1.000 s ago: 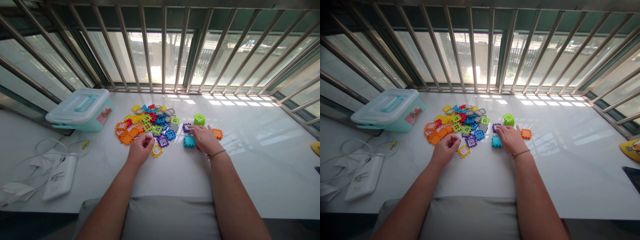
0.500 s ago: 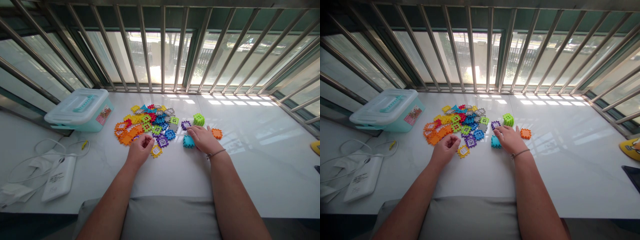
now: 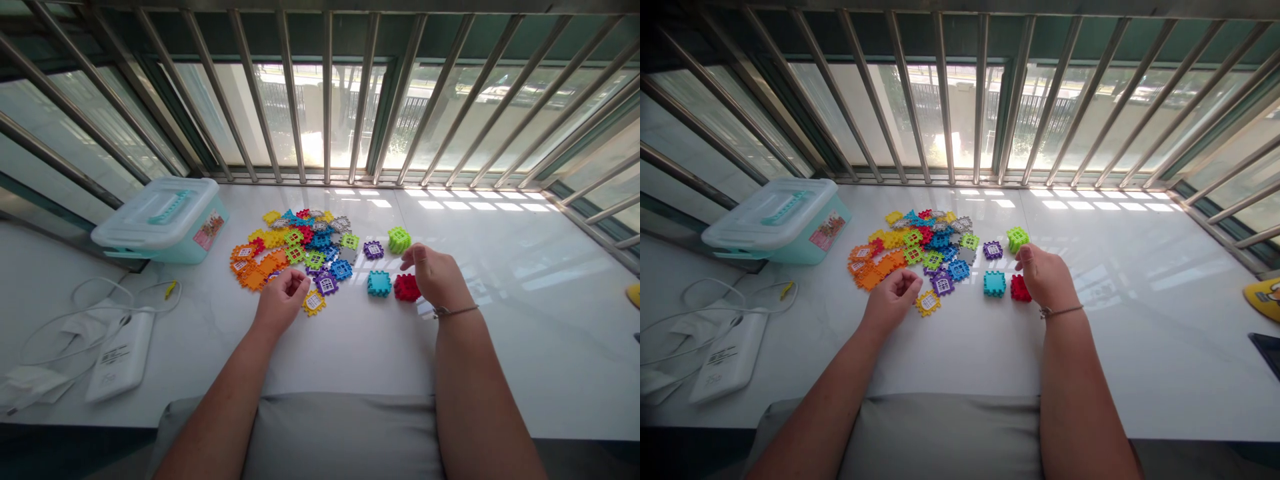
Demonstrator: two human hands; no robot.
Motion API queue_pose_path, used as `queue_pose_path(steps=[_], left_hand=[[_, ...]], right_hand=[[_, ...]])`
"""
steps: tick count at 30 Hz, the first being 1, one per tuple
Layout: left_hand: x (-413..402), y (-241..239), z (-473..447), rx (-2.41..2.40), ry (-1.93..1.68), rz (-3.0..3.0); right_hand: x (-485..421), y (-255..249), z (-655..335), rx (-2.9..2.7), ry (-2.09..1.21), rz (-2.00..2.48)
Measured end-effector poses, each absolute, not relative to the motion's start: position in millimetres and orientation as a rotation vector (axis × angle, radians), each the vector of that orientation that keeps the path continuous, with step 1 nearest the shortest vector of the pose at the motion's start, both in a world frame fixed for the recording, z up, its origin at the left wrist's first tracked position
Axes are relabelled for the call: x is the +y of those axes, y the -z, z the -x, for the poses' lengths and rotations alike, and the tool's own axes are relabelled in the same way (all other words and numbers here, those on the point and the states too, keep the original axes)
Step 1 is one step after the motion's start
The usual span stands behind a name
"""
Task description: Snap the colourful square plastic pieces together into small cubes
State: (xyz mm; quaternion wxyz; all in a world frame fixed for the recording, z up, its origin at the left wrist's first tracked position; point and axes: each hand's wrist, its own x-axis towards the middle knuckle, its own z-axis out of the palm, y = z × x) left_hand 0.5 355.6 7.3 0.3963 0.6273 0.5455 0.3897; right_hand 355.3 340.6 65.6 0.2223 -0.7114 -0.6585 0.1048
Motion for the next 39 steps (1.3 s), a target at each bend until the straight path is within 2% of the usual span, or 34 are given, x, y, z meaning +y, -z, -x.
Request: queue_pose_path(steps=[5, 12, 16, 24, 39], left_hand=[[355.6, -6.1, 0.2, 1.388, -0.981, -1.592], [355.1, -6.1, 0.0, 1.385, -0.982, -1.586], [354.8, -6.7, -0.4, 1.391, -0.976, -1.595], [355.2, -8.1, -1.0, 1.408, -0.961, -1.596], [355.7, -7.0, -0.9, 1.395, -0.969, -1.587]], right_hand=[[326.8, -71.9, -357.0, -1.872, -0.289, 2.024], [314.5, -54.5, -363.6, -2.137, -0.578, 2.034], [317.7, -44.2, -361.0, -2.163, -0.610, 2.143], [333.2, -38.3, -360.4, -2.046, -0.512, 2.240], [341.8, -35.6, -367.1, -1.929, -0.244, 2.063]])
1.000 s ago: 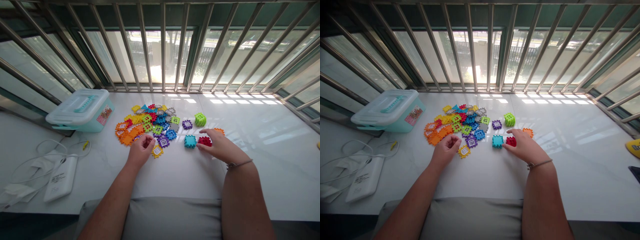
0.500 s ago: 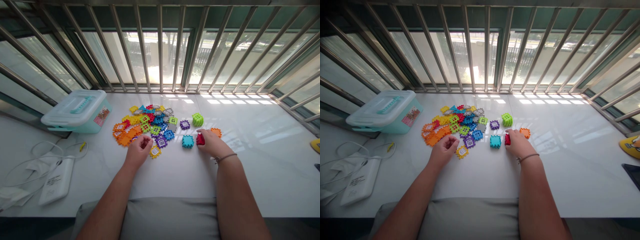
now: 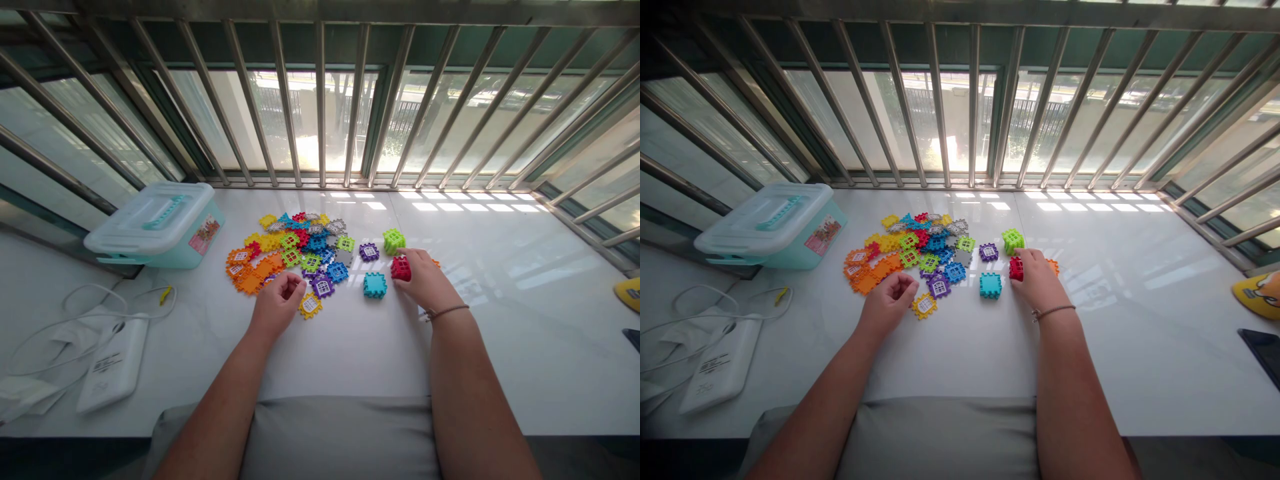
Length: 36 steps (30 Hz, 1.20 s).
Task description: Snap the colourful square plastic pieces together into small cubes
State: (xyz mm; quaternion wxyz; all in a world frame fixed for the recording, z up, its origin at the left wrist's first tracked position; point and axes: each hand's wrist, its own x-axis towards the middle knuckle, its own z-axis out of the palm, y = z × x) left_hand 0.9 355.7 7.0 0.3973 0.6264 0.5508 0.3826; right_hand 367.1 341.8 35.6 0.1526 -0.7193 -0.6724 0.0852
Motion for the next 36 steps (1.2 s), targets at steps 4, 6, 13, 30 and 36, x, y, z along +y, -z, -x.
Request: queue_pose_path(steps=[4, 6, 13, 30, 36], left_hand=[[356.6, -4.9, -0.5, 1.380, -0.976, -1.586], [356.9, -4.8, -0.9, 1.379, -0.974, -1.584], [356.4, -5.9, -0.8, 1.392, -0.970, -1.589], [356.7, -7.3, -1.1, 1.408, -0.955, -1.581], [356.7, -6.0, -1.4, 1.400, -0.960, -1.570]], right_hand=[[330.6, -59.1, -356.0, -1.994, -0.128, 1.811], [325.3, -69.6, -347.5, -2.014, -0.176, 1.713], [320.5, -63.0, -334.2, -1.982, -0.727, 2.001], [336.0, -53.7, -296.2, -1.977, -0.477, 2.326], [342.3, -44.8, -294.0, -1.970, -0.454, 2.321]])
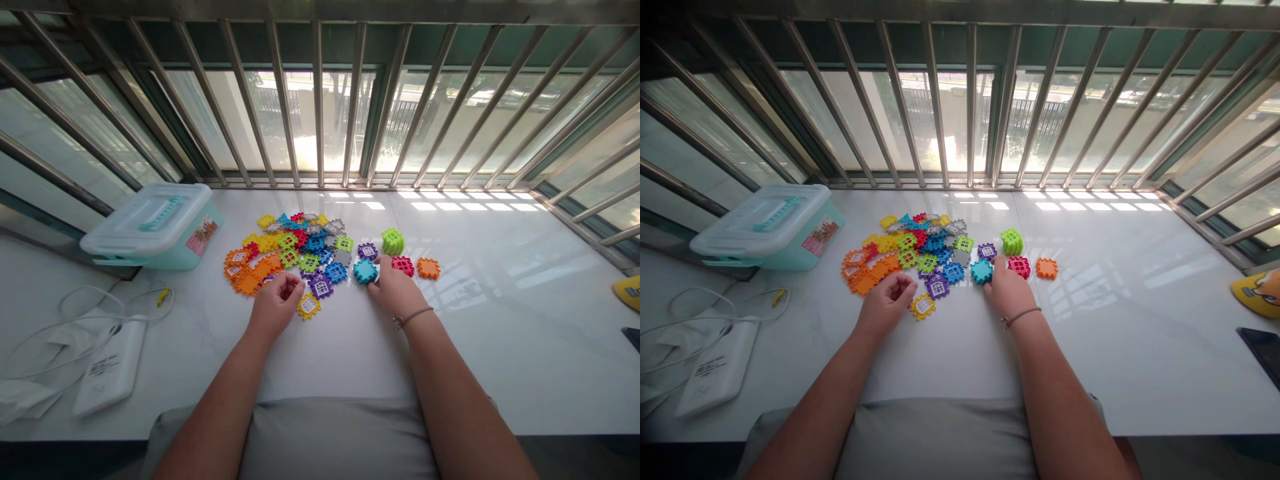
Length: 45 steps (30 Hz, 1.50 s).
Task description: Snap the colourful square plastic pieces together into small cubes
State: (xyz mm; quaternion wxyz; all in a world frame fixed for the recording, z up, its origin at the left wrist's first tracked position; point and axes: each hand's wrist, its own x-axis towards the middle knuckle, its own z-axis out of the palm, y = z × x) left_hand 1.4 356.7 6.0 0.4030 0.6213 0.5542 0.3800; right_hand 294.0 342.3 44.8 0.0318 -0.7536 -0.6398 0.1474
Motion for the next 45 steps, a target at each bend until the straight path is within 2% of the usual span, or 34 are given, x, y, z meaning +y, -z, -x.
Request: queue_pose_path(steps=[11, 20, 34, 41, 45], left_hand=[[355.7, -10.2, -1.9, 1.410, -0.952, -1.587], [355.3, -10.4, -2.7, 1.415, -0.952, -1.578], [355.5, -6.6, -1.6, 1.404, -0.954, -1.582], [356.4, -4.4, 0.0, 1.416, -0.945, -1.596], [356.3, -4.1, 0.0, 1.407, -0.938, -1.598]], right_hand=[[337.2, -42.7, -301.4, -2.052, -0.657, 2.292], [340.6, -38.3, -281.2, -1.920, -0.507, 2.468], [345.2, -35.3, -272.7, -1.707, -0.474, 2.571], [326.6, -62.2, -297.5, -1.737, -0.450, 2.460], [321.4, -77.8, -338.5, -1.378, -0.256, 2.562]])
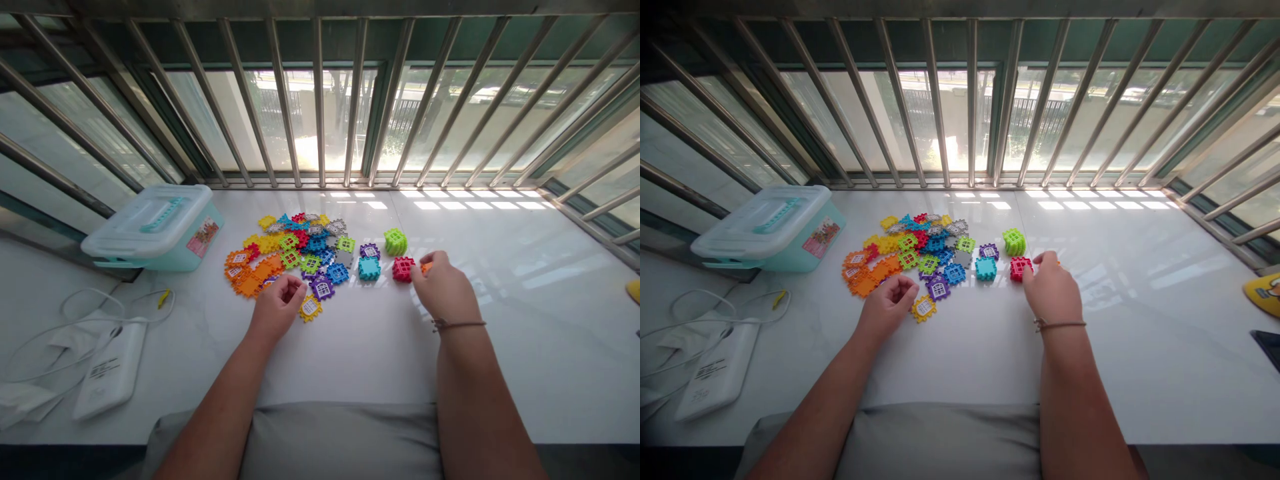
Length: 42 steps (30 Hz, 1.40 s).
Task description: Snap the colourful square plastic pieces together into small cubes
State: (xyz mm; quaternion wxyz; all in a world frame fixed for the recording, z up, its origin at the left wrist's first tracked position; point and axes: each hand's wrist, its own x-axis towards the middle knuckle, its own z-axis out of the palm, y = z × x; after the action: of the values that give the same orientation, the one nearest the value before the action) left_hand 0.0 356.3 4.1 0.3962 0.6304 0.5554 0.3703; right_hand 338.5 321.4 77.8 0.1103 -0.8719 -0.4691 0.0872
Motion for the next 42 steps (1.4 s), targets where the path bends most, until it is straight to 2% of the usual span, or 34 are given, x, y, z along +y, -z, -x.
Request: queue_pose_path(steps=[4, 10, 26, 30, 33, 36, 38, 42], left_hand=[[356.2, -5.1, -0.9, 1.394, -0.941, -1.589], [355.1, -8.6, -1.6, 1.390, -0.951, -1.588], [356.4, -4.5, 1.8, 1.406, -0.970, -1.611], [356.3, -6.0, 3.0, 1.461, -0.986, -1.670], [355.9, -8.9, 1.8, 1.484, -0.976, -1.774], [355.5, -10.5, -3.7, 1.426, -0.962, -2.022], [355.2, -9.2, -8.9, 1.345, -0.950, -2.189], [355.1, -0.3, -15.7, 1.304, -0.874, -2.334]], right_hand=[[324.7, -72.6, -369.8, -1.172, -0.099, 2.601], [335.7, -46.8, -376.4, -1.240, -0.295, 2.723], [340.3, -39.1, -381.0, -1.140, -0.260, 2.721], [337.8, -46.8, -380.2, -1.061, -0.024, 2.536], [340.0, -52.9, -370.8, -1.099, 0.211, 2.241], [341.9, -54.9, -339.0, -1.284, 0.313, 1.933], [339.6, -52.4, -303.5, -1.509, 0.266, 1.756], [325.9, -39.1, -224.7, -2.158, -0.101, 1.538]])
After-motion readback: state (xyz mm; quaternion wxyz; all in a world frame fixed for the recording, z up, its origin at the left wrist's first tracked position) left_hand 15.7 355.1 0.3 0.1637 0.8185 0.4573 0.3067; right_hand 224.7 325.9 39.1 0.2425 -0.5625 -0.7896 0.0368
